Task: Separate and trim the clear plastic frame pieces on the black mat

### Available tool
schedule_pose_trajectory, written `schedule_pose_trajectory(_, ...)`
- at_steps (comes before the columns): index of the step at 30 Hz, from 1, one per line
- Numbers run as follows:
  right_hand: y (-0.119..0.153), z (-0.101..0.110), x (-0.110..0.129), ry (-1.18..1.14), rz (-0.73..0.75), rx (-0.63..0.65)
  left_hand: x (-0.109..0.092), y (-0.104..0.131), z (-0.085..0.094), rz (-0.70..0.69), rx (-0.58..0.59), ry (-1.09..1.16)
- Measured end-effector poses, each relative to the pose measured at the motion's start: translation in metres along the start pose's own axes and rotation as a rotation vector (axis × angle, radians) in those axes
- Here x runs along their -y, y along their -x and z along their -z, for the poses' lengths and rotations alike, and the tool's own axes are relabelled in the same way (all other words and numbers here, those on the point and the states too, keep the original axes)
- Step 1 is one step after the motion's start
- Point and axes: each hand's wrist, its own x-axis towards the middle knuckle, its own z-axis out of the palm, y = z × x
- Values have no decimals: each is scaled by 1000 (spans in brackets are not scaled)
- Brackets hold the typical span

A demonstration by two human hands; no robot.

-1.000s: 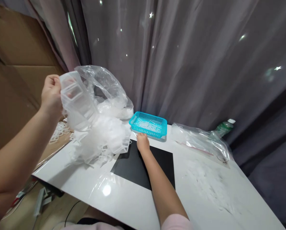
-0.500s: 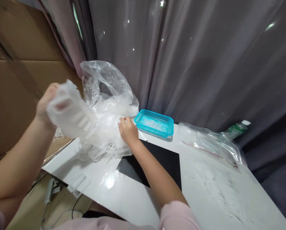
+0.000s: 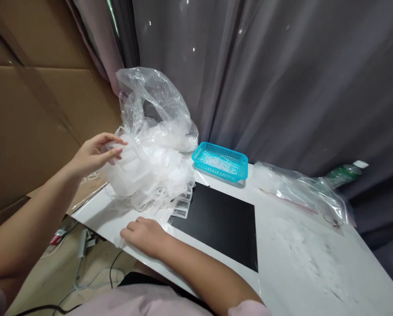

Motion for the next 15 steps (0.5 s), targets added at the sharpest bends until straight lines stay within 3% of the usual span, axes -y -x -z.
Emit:
schedule_pose_trajectory(2, 5, 5, -2, -161, -116, -47, 8, -4, 3, -10, -50, 39)
schedule_pose_trajectory(5, 13, 17, -12, -525, -315, -202, 22, -15, 15, -84, -284, 294)
schedule_pose_trajectory(7, 14, 33, -28, -782, -494, -291, 25, -21, 28, -131, -434, 474)
schedule_pose_trajectory(9, 8, 56, -51, -983, -630, -387, 20, -25, 39, -164, -503, 613)
schedule_pose_trajectory(12, -18, 98, -91, -1013, -629, -655, -1, -24, 44, -247, -429, 780)
schedule_pose_trajectory(13, -29, 111, -104, -987, -591, -697, -10, -23, 42, -288, -385, 821)
schedule_pose_trajectory(15, -48, 132, -127, -849, -559, -644, -28, -21, 36, -359, -308, 867)
